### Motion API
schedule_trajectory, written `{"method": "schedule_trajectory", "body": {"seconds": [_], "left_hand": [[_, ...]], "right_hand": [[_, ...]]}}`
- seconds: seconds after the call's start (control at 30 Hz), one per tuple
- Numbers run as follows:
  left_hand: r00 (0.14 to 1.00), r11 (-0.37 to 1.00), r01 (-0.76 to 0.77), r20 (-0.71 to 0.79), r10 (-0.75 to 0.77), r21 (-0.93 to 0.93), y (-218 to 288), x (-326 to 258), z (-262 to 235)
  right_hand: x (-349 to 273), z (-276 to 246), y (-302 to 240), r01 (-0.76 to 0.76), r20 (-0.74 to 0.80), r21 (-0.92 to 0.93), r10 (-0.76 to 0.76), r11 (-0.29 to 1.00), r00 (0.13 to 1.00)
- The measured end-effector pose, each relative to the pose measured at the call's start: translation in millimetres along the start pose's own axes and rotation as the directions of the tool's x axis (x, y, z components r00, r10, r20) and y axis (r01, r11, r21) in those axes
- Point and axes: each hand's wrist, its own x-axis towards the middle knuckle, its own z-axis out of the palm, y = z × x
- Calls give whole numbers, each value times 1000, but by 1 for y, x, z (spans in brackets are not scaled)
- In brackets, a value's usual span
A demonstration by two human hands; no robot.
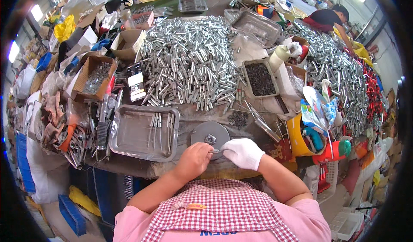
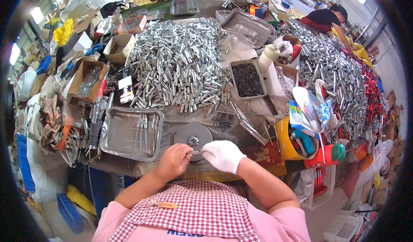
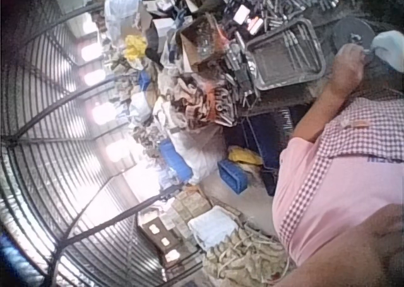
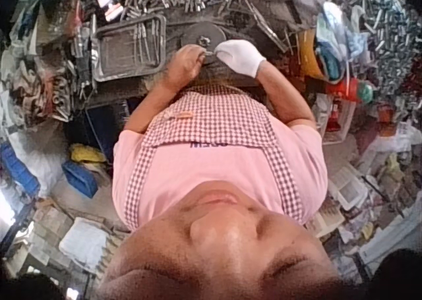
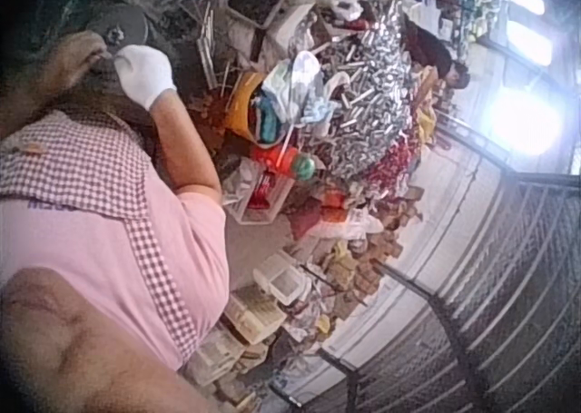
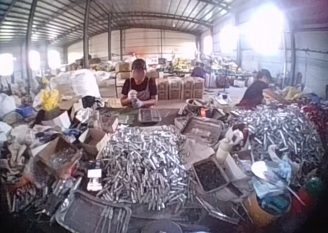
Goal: Assembling small metal hardware components at a workbench.
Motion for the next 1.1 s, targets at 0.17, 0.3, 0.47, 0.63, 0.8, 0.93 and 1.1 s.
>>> {"method": "schedule_trajectory", "body": {"seconds": [0.17,0.3,0.47,0.63,0.8,0.93,1.1], "left_hand": [[987,991,130,-99,-127,20,-13,-1,2],[984,994,99,-151,-92,45,-9,-3,4],[983,989,150,-111,-149,3,-5,-9,5],[981,986,161,-113,-156,35,-2,-19,9],[977,977,146,-178,-117,157,-12,-18,21],[982,969,150,-142,-124,195,-18,-14,24],[973,969,202,-143,-181,144,-18,-13,21]], "right_hand": [[38,-33,46,-212,-216,-145,178,967,960],[74,-21,51,-283,-52,-457,293,843,955],[76,-6,42,-349,-32,-496,385,795,922],[52,-5,43,-346,-50,-412,358,843,932],[29,-10,42,-223,-387,-66,181,973,904],[12,3,19,-16,-487,106,65,994,871],[3,37,18,127,-354,79,-91,989,931]]}}
